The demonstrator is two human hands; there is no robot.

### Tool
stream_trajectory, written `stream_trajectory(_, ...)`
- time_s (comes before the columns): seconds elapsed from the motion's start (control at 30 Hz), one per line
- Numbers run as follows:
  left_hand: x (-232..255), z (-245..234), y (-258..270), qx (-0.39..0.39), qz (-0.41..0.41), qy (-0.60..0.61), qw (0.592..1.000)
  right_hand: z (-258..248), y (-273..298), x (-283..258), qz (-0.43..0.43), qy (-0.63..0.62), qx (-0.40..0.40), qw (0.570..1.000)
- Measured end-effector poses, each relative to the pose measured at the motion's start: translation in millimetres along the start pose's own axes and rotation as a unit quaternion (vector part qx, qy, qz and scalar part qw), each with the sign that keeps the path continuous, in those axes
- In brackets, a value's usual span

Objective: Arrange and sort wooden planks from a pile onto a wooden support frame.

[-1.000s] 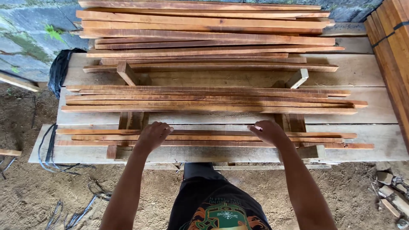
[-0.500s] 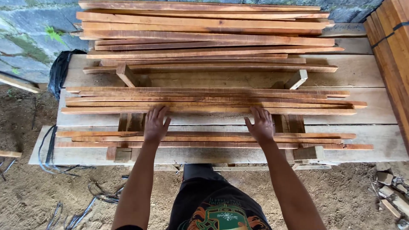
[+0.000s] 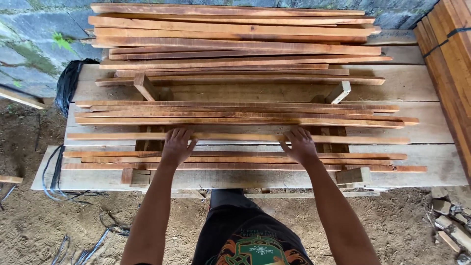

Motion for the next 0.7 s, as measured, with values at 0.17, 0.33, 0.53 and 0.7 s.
stream_trajectory(0.17,1,-12,21,-0.058,-0.015,0.047,0.997,-30,16,-5,0.087,-0.124,-0.153,0.977)
stream_trajectory(0.33,8,-28,-11,-0.044,0.009,0.037,0.998,-40,-22,-14,0.167,-0.104,-0.254,0.947)
stream_trajectory(0.53,27,-30,-36,0.076,-0.007,0.034,0.997,-2,-28,-4,0.046,0.036,0.109,0.992)
stream_trajectory(0.7,31,-26,-20,0.099,-0.060,0.037,0.993,-19,-25,-20,0.063,0.024,0.100,0.993)
Point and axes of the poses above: each hand's wrist, its own y-axis away from the middle knuckle, its own z-axis out of the palm, x = y × z, the point moved 1 cm from there along -y, towards the middle knuckle, and after that the axes turned 4 degrees about -z, right-handed, at the moved point
